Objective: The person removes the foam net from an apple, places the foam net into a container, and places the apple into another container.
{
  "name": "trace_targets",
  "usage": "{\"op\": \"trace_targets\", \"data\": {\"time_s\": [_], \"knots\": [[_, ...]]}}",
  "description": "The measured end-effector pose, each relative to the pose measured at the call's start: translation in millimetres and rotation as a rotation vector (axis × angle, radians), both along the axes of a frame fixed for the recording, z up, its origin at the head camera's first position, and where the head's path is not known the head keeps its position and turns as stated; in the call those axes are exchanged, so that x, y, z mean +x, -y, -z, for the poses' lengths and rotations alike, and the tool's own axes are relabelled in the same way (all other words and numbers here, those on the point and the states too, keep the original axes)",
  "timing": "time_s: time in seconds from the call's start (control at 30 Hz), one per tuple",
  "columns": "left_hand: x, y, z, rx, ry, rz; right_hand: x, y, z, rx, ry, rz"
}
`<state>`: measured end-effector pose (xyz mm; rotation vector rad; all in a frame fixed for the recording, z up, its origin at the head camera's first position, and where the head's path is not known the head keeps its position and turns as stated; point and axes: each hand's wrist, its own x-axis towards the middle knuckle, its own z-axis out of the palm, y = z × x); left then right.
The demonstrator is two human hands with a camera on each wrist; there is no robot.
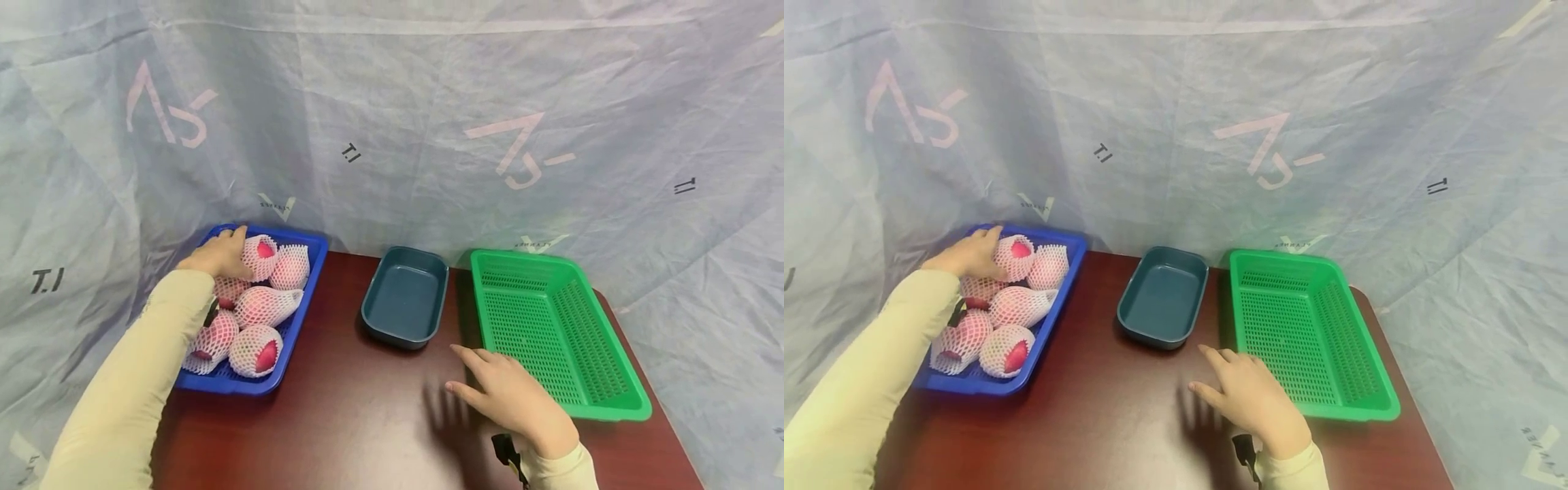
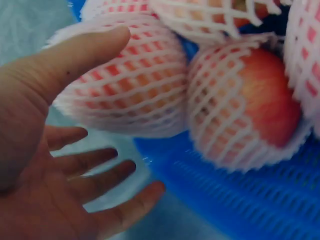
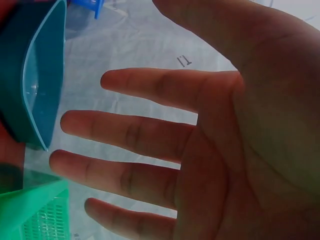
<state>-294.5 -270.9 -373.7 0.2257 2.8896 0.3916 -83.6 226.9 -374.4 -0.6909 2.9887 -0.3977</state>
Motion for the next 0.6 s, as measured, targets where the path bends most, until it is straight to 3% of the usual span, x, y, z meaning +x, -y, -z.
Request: {"op": "trace_targets", "data": {"time_s": [0.2,0.3,0.43,0.6], "knots": [[-16.2,6.1,20.9,0.077,0.016,0.05,-0.4,0,4.6,-0.03,0.024,-0.005],[-13.5,10.8,22.5,0.084,-0.012,0.034,0.2,3,6.4,-0.043,0.03,-0.012],[-2.1,10.9,19.4,0.049,-0.049,0.026,2.5,6,8.0,-0.05,0.058,-0.017],[17.5,0.8,-1.2,0.021,-0.16,0.041,2.7,8,7.7,-0.047,0.069,-0.02]]}}
